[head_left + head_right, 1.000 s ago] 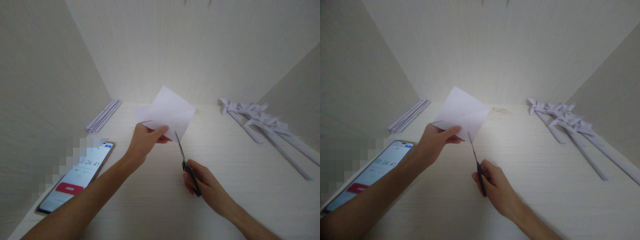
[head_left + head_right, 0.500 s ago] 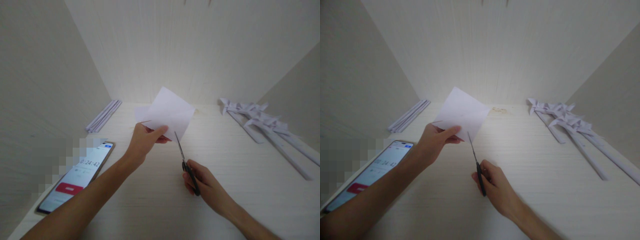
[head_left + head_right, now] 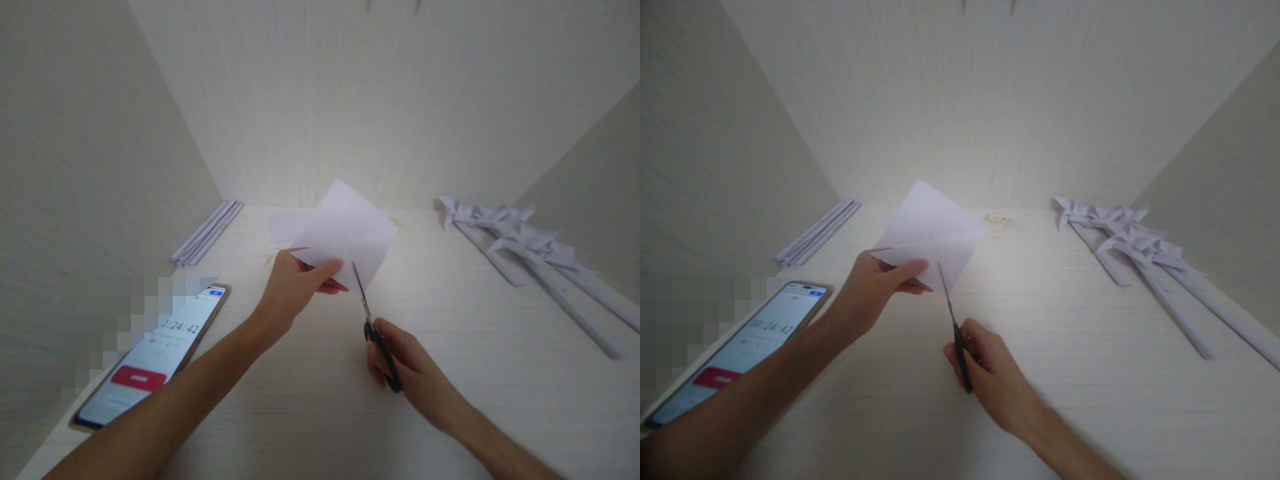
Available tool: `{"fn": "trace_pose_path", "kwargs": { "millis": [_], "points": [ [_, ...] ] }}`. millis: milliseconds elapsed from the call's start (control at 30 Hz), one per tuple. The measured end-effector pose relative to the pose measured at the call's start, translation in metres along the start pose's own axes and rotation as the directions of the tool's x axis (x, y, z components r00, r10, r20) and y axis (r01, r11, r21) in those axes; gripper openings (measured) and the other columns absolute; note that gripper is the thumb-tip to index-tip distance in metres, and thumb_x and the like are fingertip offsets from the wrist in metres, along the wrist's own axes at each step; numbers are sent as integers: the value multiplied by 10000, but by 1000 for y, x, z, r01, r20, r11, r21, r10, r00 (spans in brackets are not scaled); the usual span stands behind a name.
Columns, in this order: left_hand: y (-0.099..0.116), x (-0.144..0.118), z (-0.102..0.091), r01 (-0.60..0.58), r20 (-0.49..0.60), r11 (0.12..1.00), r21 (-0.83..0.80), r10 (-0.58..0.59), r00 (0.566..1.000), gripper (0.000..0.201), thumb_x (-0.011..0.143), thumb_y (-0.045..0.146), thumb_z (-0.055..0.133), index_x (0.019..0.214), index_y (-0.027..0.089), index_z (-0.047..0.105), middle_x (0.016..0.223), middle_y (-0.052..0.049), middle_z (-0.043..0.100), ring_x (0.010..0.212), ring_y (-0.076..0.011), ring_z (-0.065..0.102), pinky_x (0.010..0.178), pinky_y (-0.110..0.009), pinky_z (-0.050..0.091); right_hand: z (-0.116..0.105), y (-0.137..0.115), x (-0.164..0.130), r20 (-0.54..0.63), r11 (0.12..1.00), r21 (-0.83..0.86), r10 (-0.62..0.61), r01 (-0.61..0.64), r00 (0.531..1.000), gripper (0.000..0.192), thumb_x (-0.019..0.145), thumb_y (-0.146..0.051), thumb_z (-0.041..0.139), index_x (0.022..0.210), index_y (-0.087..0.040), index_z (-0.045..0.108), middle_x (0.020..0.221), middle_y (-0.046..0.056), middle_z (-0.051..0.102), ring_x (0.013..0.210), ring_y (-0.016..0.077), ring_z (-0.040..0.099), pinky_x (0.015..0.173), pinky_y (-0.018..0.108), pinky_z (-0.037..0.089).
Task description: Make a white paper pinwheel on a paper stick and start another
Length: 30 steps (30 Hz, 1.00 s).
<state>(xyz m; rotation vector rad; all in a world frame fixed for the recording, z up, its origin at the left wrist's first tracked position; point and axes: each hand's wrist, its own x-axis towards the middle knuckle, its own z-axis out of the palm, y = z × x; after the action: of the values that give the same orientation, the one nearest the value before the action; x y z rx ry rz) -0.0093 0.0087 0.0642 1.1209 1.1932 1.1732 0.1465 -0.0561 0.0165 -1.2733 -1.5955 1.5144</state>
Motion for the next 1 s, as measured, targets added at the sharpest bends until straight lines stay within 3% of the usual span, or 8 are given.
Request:
{"fn": "trace_pose_path", "kwargs": {
  "millis": [367, 1000],
  "points": [
    [-1, -6, 4, 44, 70, 999, -2, -44, 997, 145, 598, 213, 634, 678, 93, 626, 564, -31, 650, 470, -129, 603, 452, -190, 497, 1, -4, -1, -18, 999, -14, -37, 37, 999, 341, 792, -486, 403, 619, -198, 351, 527, -47, 388, 490, 87, 354, 454, 220, 278],
    [-1, -5, 4, 47, 69, 999, -2, -47, 997, 134, 602, 195, 628, 689, 93, 620, 561, -24, 644, 460, -121, 597, 438, -183, 490, 0, 3, 1, -21, 1000, -18, -21, 20, 1000, 323, 799, -464, 402, 624, -199, 344, 511, -56, 377, 473, 81, 351, 449, 218, 282]
  ]
}}
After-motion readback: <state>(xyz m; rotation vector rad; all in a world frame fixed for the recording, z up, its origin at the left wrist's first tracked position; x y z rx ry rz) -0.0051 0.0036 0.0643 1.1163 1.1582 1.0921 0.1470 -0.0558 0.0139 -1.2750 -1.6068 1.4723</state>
